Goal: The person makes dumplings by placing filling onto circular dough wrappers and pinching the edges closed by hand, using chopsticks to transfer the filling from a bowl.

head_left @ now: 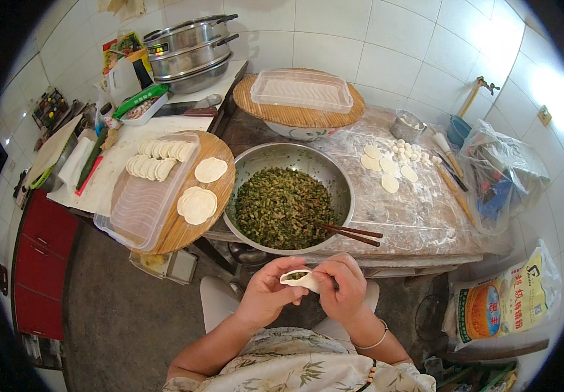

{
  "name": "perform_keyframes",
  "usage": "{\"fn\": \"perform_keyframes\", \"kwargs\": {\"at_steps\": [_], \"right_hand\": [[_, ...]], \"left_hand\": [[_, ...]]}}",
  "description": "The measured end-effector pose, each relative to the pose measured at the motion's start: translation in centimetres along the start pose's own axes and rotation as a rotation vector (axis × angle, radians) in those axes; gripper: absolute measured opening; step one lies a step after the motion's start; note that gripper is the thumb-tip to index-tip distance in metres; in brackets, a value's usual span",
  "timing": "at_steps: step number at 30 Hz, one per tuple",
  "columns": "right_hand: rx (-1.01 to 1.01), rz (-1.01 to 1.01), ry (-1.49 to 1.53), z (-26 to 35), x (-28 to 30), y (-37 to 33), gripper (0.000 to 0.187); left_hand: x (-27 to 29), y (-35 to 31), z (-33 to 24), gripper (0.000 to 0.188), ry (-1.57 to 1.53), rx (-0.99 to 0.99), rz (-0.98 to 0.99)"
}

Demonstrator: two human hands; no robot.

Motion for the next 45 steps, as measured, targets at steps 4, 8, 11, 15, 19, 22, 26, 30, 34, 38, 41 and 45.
{"fn": "perform_keyframes", "kwargs": {"at_steps": [4,8,11,15,19,22,26,30,34,38,41,45], "right_hand": [[-0.023,-0.018,0.021,-0.1,0.1,-0.1,0.007],[0.0,-0.008,0.043,0.6,-0.1,0.6,0.008],[-0.031,0.036,0.063,0.3,-0.3,0.3,0.009],[-0.013,0.044,0.045,0.1,-0.2,-0.1,0.012],[0.061,0.013,0.034,0.3,-0.2,0.1,0.013],[0.048,0.029,0.072,1.2,-0.3,0.7,0.013],[0.063,0.05,0.045,0.7,-0.4,0.2,0.014],[0.079,0.041,0.008,0.4,-0.3,-0.1,0.014],[0.122,0.007,0.004,0.8,-0.4,0.5,0.012],[0.101,0.031,0.054,1.0,-0.6,0.5,0.012],[0.078,0.013,0.04,0.5,-0.6,0.1,0.013],[0.108,0.024,0.003,0.3,-0.8,0.4,0.012]], "left_hand": [[0.5,0.2,0.7,0.04,-0.105,0.077,0.029],[0.5,0.2,0.4,0.036,-0.107,0.029,0.029],[0.6,0.3,0.5,0.035,-0.048,0.023,0.028],[0.7,0.2,0.7,0.036,-0.002,-0.014,0.028],[0.9,0.2,0.5,0.036,0.014,-0.082,-0.001],[0.6,0.1,0.1,0.036,-0.025,-0.102,0.017],[0.5,0.0,0.1,0.035,0.077,-0.103,-0.005],[0.3,-0.1,0.1,0.034,0.118,-0.12,0.002],[0.1,-0.1,-0.2,0.034,0.071,-0.198,0.015],[0.0,-0.2,-0.3,0.034,0.099,-0.229,0.019],[0.0,-0.2,-0.2,0.034,0.138,-0.2,0.018],[0.3,-0.1,0.0,0.033,0.177,-0.201,-0.018]]}}
Point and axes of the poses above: each hand's wrist, its own y-axis towards the middle knuckle, its own x-axis out of the back of the hand, z = x × y, the point moved 7 cm from there along y, towards the middle knuckle, and after that the axes turned 9 degrees about -z, right-handed, at the moved point
